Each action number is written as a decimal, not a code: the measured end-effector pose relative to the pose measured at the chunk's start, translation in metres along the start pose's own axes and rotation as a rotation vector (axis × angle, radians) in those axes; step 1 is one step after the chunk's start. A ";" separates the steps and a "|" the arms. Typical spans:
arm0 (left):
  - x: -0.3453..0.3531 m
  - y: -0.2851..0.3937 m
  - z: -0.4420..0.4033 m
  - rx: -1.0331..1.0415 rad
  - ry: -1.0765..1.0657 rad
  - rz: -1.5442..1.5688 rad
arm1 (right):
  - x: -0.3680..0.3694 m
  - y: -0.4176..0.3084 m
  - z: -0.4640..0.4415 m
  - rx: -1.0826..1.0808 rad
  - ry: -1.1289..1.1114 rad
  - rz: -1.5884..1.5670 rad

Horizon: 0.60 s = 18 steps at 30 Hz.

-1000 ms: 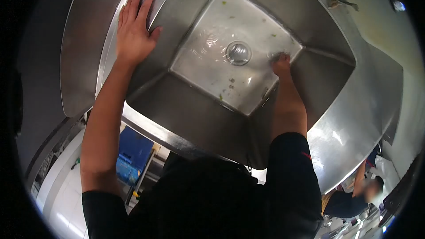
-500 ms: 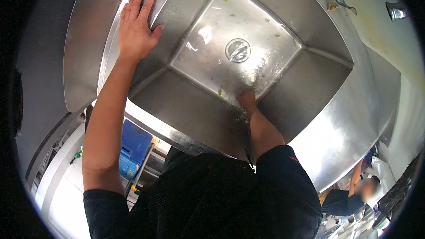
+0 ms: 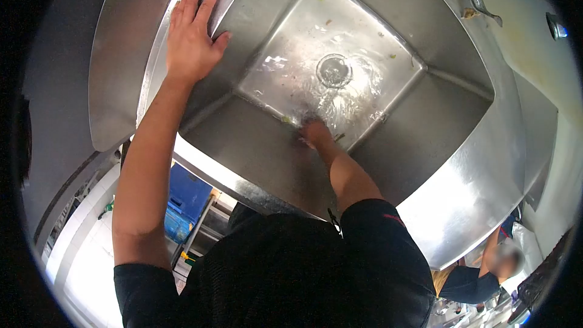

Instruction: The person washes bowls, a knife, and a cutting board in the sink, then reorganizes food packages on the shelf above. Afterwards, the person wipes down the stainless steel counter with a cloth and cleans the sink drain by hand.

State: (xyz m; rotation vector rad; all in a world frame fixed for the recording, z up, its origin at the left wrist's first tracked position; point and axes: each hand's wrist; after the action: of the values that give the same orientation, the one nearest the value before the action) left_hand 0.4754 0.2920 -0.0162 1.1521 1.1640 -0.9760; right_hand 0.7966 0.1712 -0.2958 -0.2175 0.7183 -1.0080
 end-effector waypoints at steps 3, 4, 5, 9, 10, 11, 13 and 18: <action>0.001 -0.001 0.001 0.008 0.003 0.011 | -0.027 0.012 0.039 0.110 0.146 -0.034; 0.002 -0.002 0.002 0.005 0.006 0.015 | -0.040 0.013 0.054 0.145 0.294 -0.050; 0.003 -0.001 0.002 -0.001 0.000 0.012 | -0.035 0.018 0.063 0.150 0.291 -0.048; 0.000 -0.001 0.001 -0.014 -0.030 -0.008 | 0.019 0.045 0.071 0.329 -0.041 0.058; 0.000 -0.001 0.001 -0.008 -0.025 -0.001 | 0.039 0.052 0.072 0.324 -0.069 0.055; 0.000 -0.001 0.002 0.001 -0.007 0.009 | 0.048 0.053 0.074 0.332 -0.065 0.055; -0.001 0.001 0.001 0.015 0.016 0.017 | 0.059 0.047 0.071 0.400 -0.205 -0.198; -0.004 0.002 0.002 -0.001 -0.001 0.006 | 0.063 0.031 0.067 0.426 -0.016 -0.350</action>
State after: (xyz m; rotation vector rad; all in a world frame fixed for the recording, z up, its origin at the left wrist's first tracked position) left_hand 0.4770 0.2905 -0.0116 1.1537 1.1595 -0.9707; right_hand 0.8819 0.1254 -0.2880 0.0231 0.4422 -1.4652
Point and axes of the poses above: each hand's wrist, its own z-axis away from the middle knuckle, its own x-axis out of the palm, y = z × x, and after that the axes turned 10 degrees about -y, right-handed
